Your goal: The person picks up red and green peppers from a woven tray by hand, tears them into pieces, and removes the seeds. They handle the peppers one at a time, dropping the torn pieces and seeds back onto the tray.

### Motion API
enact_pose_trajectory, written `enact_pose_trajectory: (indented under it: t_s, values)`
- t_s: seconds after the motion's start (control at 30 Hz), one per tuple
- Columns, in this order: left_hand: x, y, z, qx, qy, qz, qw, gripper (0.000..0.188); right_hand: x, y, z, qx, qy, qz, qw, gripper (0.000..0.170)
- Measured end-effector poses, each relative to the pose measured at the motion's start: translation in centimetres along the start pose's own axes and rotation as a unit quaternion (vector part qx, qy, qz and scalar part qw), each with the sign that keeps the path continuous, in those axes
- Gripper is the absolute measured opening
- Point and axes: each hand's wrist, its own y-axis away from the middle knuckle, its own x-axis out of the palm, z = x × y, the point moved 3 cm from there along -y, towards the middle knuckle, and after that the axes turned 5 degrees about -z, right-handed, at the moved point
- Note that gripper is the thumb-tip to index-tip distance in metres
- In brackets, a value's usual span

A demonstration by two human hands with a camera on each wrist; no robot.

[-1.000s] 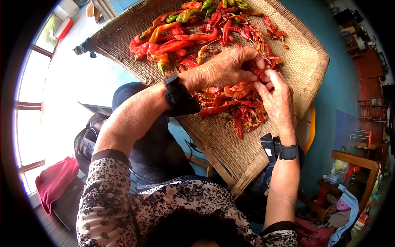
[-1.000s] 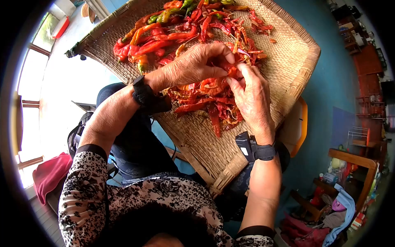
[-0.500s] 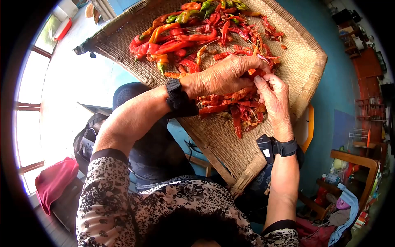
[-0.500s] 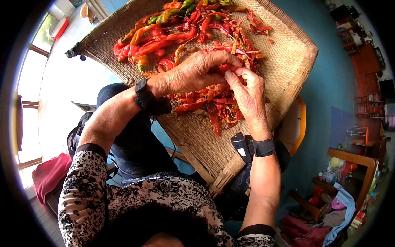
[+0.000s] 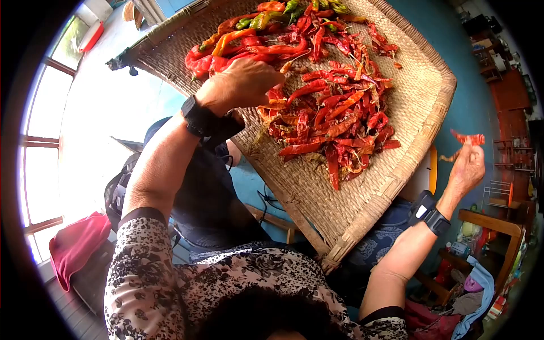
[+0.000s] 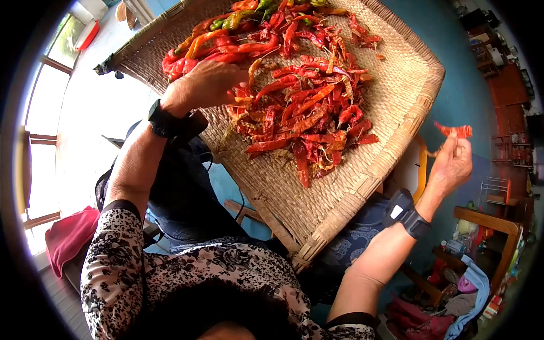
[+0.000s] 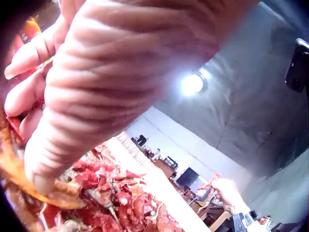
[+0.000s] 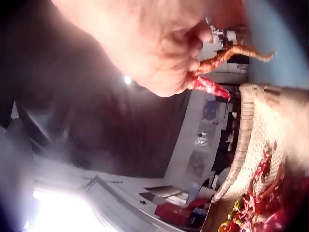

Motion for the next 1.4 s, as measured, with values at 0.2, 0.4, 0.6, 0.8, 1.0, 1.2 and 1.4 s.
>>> enact_pose_trajectory:
  t_s: [0.2,0.4,0.6,0.8,1.0,1.2,1.4]
  values:
    - [2.1,-0.1,-0.3,0.013,-0.034,-0.051,0.998,0.045,-0.5,1.5,-0.5,0.045,0.338,0.158,0.927,0.037]
    - [3.6,-4.0,-3.3,0.031,0.02,-0.061,0.997,0.015,3.1,3.3,4.0,-0.059,0.128,0.262,0.955,0.03]
    - [0.8,-5.3,-7.2,0.081,0.244,-0.322,0.911,0.015,7.2,8.0,11.9,-0.106,-0.15,0.29,0.939,0.029]
    - [-0.8,-6.0,-8.8,0.057,0.424,-0.302,0.852,0.015,9.1,9.2,13.6,-0.12,-0.182,0.374,0.901,0.028]
    - [-1.2,-5.5,-9.0,0.096,0.492,-0.195,0.843,0.027,9.1,9.3,12.7,-0.058,-0.218,0.38,0.897,0.018]
    - [0.2,-4.5,-2.1,-0.03,0.018,-0.131,0.991,0.028,6.0,4.8,7.4,-0.007,-0.193,0.221,0.956,0.025]
    - [2.0,-1.2,-0.5,-0.038,-0.012,-0.037,0.999,0.035,0.5,-0.1,-1.0,0.045,-0.082,-0.017,0.995,0.026]
